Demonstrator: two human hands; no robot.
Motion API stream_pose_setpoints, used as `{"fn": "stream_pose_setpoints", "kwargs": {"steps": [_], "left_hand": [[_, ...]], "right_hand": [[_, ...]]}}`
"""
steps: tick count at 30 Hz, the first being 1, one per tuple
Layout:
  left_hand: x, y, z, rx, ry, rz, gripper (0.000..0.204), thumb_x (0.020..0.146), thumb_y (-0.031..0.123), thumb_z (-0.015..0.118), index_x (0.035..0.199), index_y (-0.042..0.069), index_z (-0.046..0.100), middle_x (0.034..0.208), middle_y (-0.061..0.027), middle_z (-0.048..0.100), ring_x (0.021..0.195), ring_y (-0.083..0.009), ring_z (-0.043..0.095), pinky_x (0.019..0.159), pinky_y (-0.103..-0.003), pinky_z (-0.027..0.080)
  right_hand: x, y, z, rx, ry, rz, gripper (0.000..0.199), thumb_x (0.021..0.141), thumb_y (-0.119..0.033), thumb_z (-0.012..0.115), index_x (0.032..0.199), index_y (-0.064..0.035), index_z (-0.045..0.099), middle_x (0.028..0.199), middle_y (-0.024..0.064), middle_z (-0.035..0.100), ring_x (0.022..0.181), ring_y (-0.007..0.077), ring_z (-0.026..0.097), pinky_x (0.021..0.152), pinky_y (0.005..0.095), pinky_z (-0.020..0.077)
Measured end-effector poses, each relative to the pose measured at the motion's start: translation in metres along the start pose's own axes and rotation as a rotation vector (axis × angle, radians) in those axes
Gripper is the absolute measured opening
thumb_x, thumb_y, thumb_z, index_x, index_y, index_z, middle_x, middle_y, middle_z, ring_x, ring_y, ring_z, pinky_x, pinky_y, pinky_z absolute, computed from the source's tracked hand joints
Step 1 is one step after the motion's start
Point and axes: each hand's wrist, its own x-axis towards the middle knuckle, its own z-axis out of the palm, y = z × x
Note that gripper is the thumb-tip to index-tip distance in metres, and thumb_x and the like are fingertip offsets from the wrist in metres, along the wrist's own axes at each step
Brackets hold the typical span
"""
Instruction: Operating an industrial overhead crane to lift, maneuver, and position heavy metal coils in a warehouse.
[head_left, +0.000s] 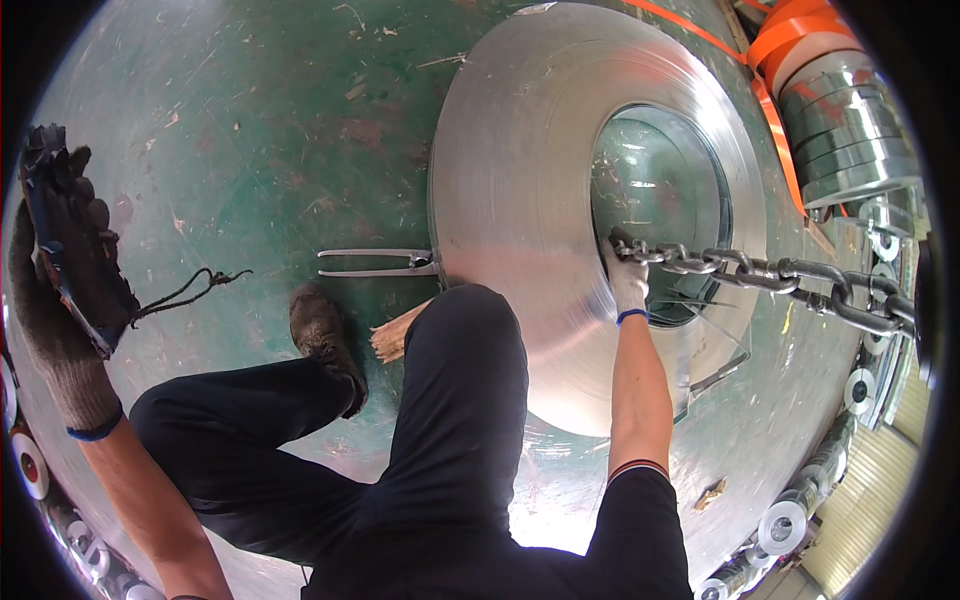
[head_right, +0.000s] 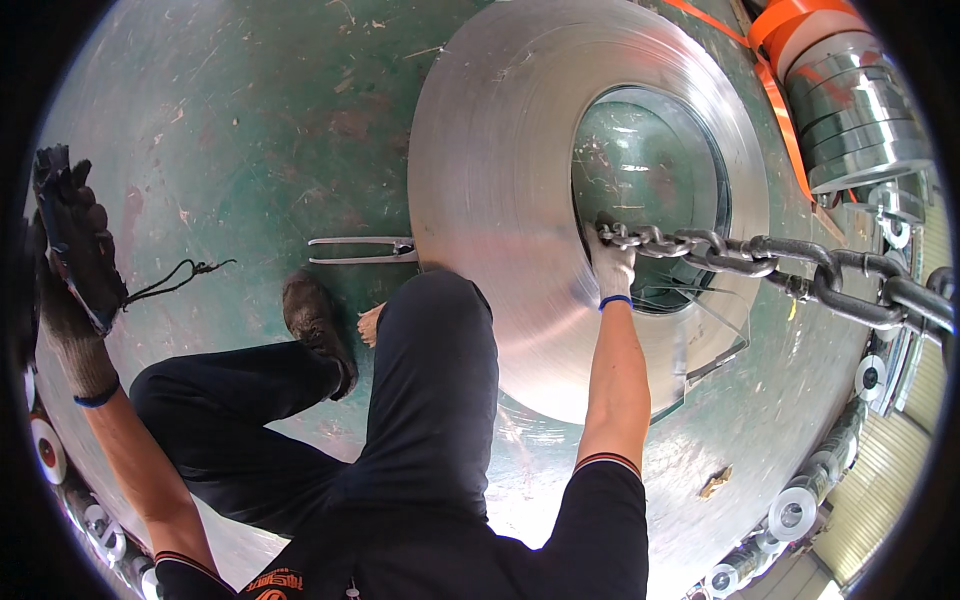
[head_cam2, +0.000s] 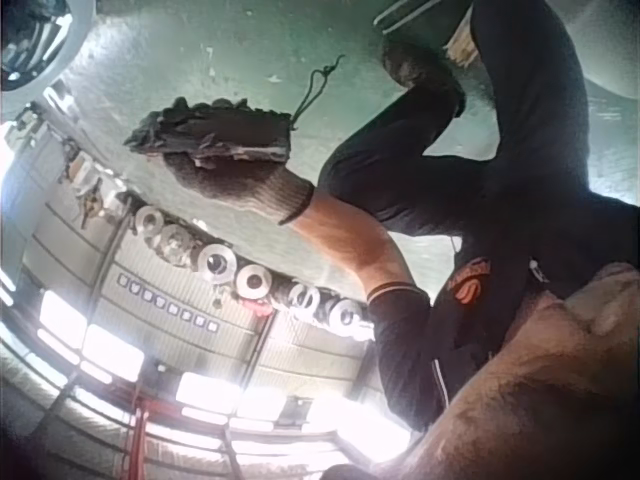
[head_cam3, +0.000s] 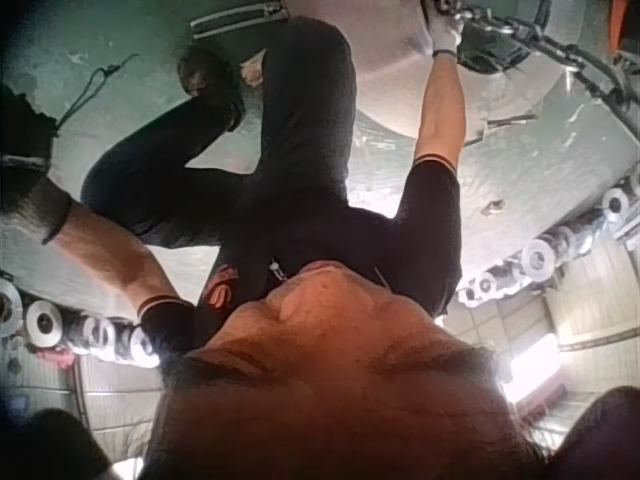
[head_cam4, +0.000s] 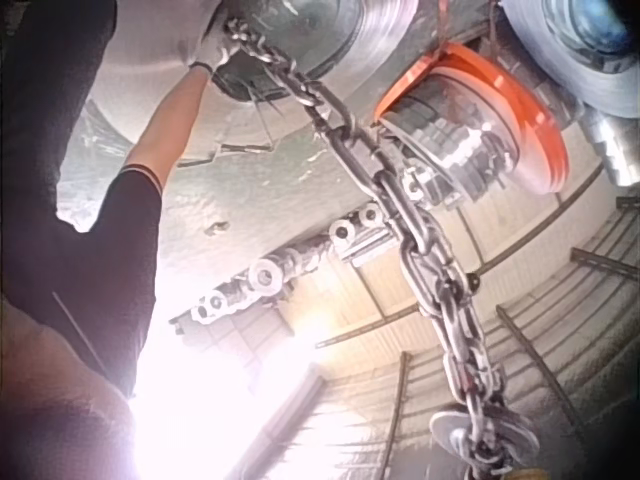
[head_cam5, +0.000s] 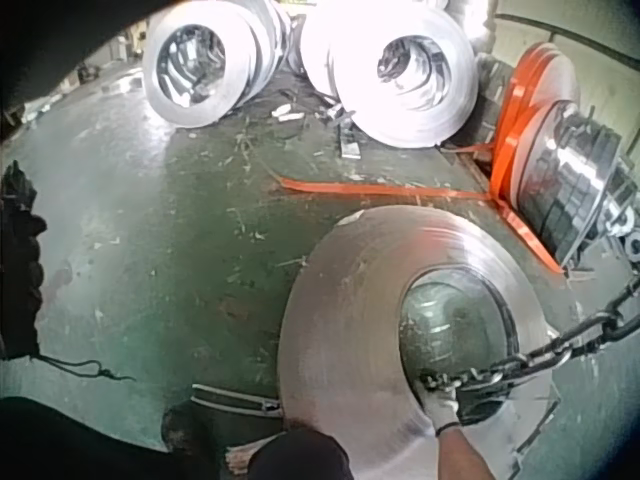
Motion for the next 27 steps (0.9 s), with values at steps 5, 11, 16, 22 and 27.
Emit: {"fn": "stream_pose_setpoints", "kwargs": {"steps": [5, 11, 16, 22, 27], "left_hand": [[0.006, -0.007, 0.002, -0.018, 0.024, -0.013, 0.060, 0.109, 0.032, 0.052, 0.156, -0.001, 0.035, 0.135, -0.0134, 0.062, 0.114, -0.0203, 0.065, 0.093, -0.029, 0.058], [0.004, 0.001, -0.003, 0.000, 0.058, -0.028, 0.061, 0.108, 0.035, 0.053, 0.155, 0.000, 0.036, 0.134, -0.0123, 0.063, 0.114, -0.0199, 0.066, 0.093, -0.028, 0.058], [0.005, -0.001, -0.010, 0.018, 0.083, -0.019, 0.062, 0.107, 0.036, 0.055, 0.155, 0.000, 0.037, 0.135, -0.0117, 0.062, 0.115, -0.0192, 0.065, 0.094, -0.027, 0.058], [0.011, -0.004, -0.006, 0.041, 0.090, -0.031, 0.063, 0.107, 0.035, 0.056, 0.154, 0.000, 0.037, 0.135, -0.0114, 0.062, 0.115, -0.0191, 0.065, 0.094, -0.027, 0.058], [0.007, 0.003, 0.003, 0.111, 0.107, -0.030, 0.063, 0.106, 0.035, 0.056, 0.154, 0.000, 0.037, 0.135, -0.0112, 0.061, 0.115, -0.0190, 0.065, 0.093, -0.027, 0.058]], "right_hand": [[0.028, 0.055, 0.010, 0.030, 0.058, 0.008, 0.069, 0.096, -0.057, 0.061, 0.145, -0.0092, 0.054, 0.150, 0.0193, 0.054, 0.143, 0.0375, 0.042, 0.121, 0.0417, 0.0291], [0.013, 0.029, 0.004, -0.110, -0.045, 0.145, 0.093, 0.088, -0.082, 0.045, 0.146, -0.0096, 0.056, 0.153, 0.0260, 0.048, 0.143, 0.0425, 0.043, 0.118, 0.0444, 0.0354], [0.027, 0.055, 0.006, -0.321, -0.133, -0.100, 0.085, 0.094, -0.075, 0.044, 0.141, -0.0058, 0.059, 0.145, 0.0188, 0.059, 0.139, 0.0388, 0.048, 0.125, 0.0452, 0.0205], [0.052, 0.086, 0.036, 0.060, -0.074, 0.070, 0.046, 0.095, -0.043, 0.069, 0.121, -0.0047, 0.067, 0.121, 0.0103, 0.069, 0.114, 0.0251, 0.059, 0.113, 0.0398, 0.0349], [0.035, 0.053, 0.058, 0.213, -0.109, 0.060, 0.030, 0.091, -0.039, 0.074, 0.084, -0.0110, 0.067, 0.079, 0.0007, 0.063, 0.076, 0.0225, 0.059, 0.073, 0.0393, 0.0492]]}}
